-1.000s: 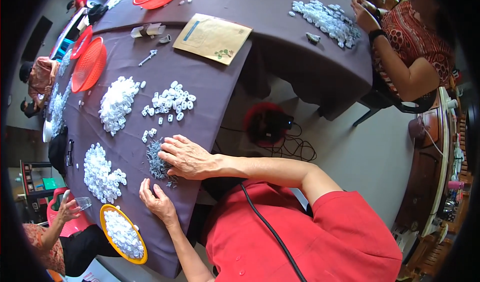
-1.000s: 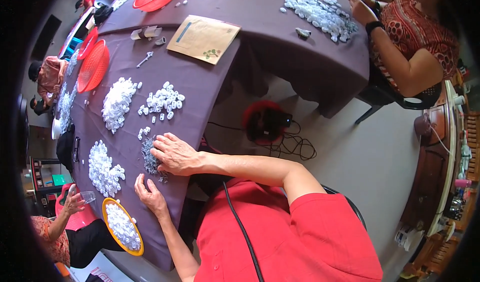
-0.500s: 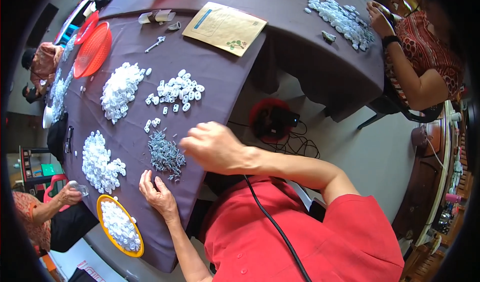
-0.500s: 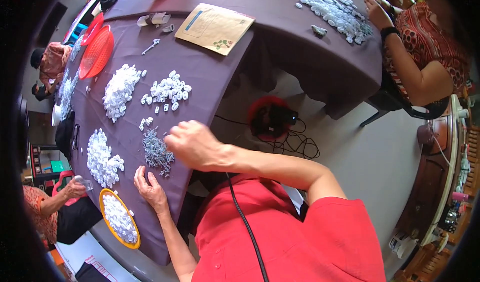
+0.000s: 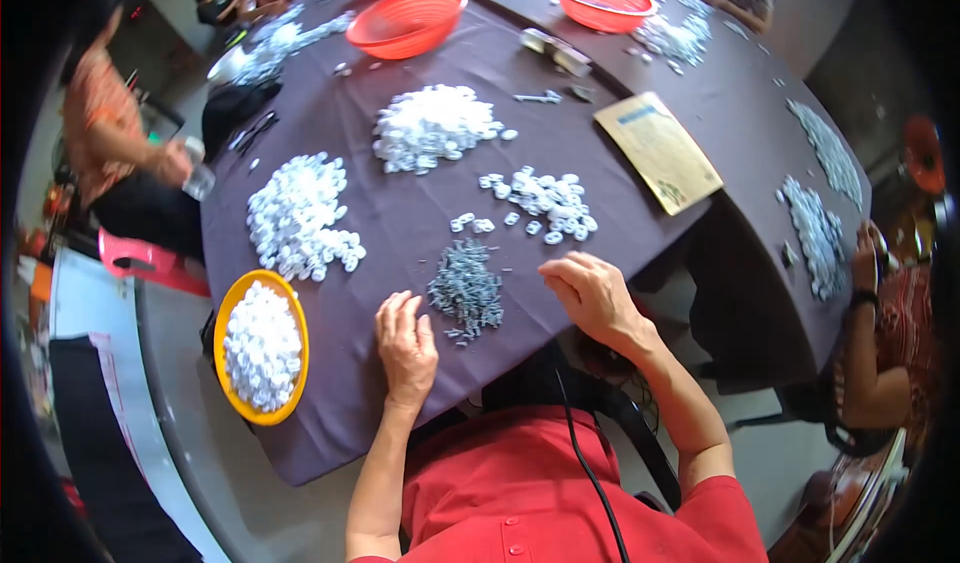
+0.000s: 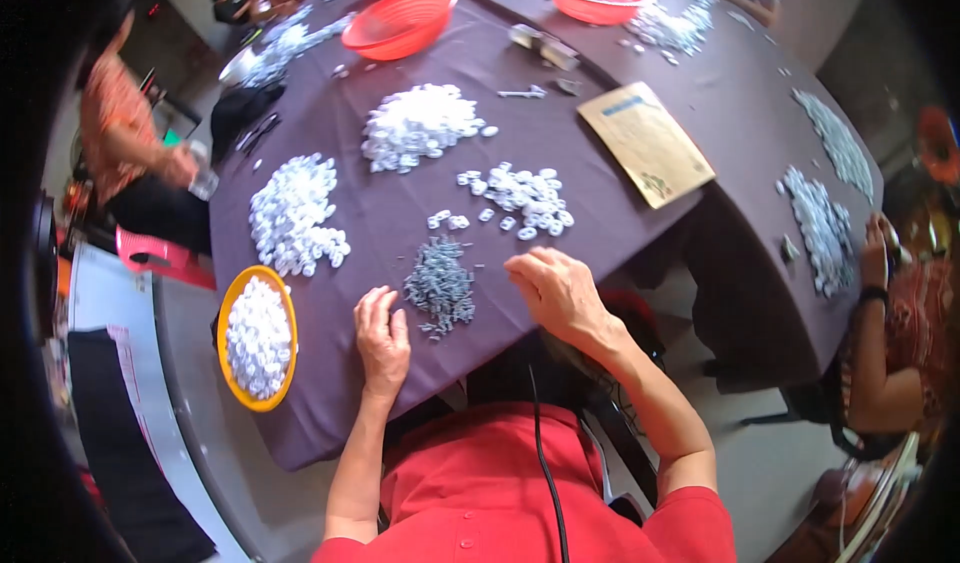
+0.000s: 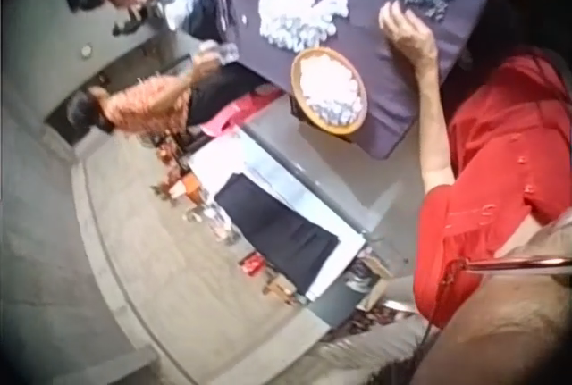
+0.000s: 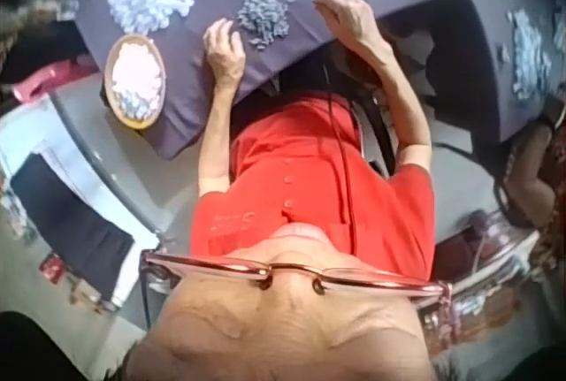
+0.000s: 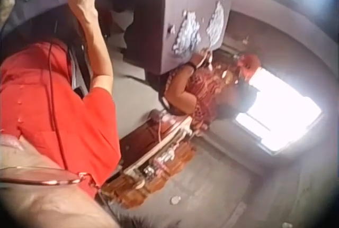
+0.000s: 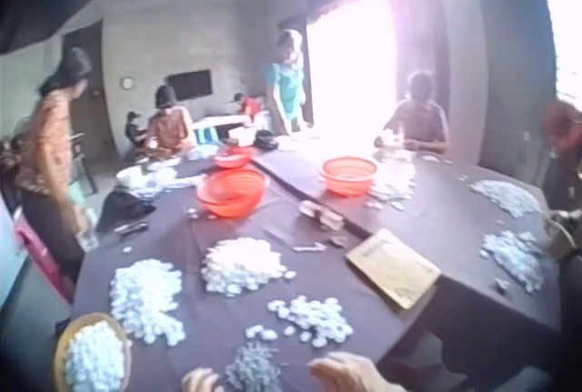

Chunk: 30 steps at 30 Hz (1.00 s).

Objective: The person assembles small white plastic rings by hand, inserting metal inserts into them.

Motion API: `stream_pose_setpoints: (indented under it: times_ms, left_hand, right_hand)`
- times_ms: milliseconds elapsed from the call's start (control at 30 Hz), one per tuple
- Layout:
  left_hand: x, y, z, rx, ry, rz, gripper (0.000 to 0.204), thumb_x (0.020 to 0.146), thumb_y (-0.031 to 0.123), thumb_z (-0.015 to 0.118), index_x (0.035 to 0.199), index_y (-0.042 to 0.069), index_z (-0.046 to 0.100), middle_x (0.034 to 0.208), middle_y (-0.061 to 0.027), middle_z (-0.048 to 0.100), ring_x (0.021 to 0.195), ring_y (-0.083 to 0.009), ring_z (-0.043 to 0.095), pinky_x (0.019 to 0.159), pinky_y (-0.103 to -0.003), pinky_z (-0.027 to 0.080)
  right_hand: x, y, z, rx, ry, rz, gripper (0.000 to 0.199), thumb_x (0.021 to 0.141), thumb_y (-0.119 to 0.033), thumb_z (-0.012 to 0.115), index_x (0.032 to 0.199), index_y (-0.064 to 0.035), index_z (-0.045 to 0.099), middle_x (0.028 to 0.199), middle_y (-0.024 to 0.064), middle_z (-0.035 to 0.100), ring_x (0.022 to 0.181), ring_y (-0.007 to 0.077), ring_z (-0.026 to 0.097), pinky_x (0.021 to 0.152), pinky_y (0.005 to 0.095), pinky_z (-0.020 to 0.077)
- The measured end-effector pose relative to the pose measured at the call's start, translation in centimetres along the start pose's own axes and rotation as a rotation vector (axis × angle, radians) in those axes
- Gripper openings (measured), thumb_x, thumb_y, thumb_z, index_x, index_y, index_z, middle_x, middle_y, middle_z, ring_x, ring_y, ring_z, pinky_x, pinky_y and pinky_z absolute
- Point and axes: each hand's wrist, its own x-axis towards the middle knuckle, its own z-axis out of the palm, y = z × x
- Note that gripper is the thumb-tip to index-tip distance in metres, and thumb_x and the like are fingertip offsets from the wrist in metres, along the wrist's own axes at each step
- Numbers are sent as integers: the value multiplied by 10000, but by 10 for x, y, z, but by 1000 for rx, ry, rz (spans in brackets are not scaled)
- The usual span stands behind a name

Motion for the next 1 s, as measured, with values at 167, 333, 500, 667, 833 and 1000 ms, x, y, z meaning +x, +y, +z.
stream_pose_setpoints:
  times_ms: [167, 333, 500, 667, 833, 1000]
  left_hand:
    - [1, 0, -2, -5, 38, 3, 227, 808, 33, 576, 1031, -8, 580, 1107, -156, 561, 1090, -340, 508, 956, -425, 407]
    - [3, 2, -2, -26, 30, -25, 210, 804, 37, 578, 1010, -1, 595, 1117, -148, 551, 1098, -337, 500, 963, -422, 398]
    - [4, 2, -5, -33, 31, -28, 199, 793, 33, 582, 988, -3, 605, 1116, -146, 552, 1100, -339, 500, 963, -427, 396]
    - [4, 0, -4, -32, 25, -47, 192, 779, 26, 588, 968, 0, 610, 1114, -142, 556, 1095, -335, 505, 962, -431, 395]
    - [7, 0, -3, -43, 27, -56, 184, 778, 29, 592, 959, 3, 611, 1100, -140, 560, 1086, -335, 509, 954, -431, 401]
    - [9, 2, -8, -47, 27, -76, 184, 779, 28, 591, 961, 5, 610, 1108, -139, 557, 1088, -338, 504, 954, -432, 401]
  right_hand:
    - [58, 20, 38, -25, -3, -136, 189, 786, -13, 614, 966, -62, 644, 931, 89, 604, 877, 272, 578, 739, 376, 475]
    - [94, 22, 65, -130, -114, -246, 279, 767, -14, 628, 1029, -106, 658, 1052, 88, 570, 982, 280, 521, 857, 399, 426]
    - [111, 25, 88, -195, -178, -345, 293, 742, -53, 631, 1021, -127, 682, 1107, 80, 567, 1055, 265, 510, 912, 408, 402]
    - [110, 38, 85, -235, -107, -360, 234, 703, -68, 642, 932, -89, 686, 1059, 66, 572, 1054, 255, 509, 942, 419, 365]
    - [105, 56, 58, -319, -32, -320, 213, 692, -81, 685, 905, -78, 678, 1044, 68, 578, 1055, 267, 511, 959, 434, 355]
    - [107, 65, 43, -179, -12, -226, 248, 737, -102, 690, 981, -78, 658, 1105, 84, 579, 1103, 291, 499, 956, 455, 367]
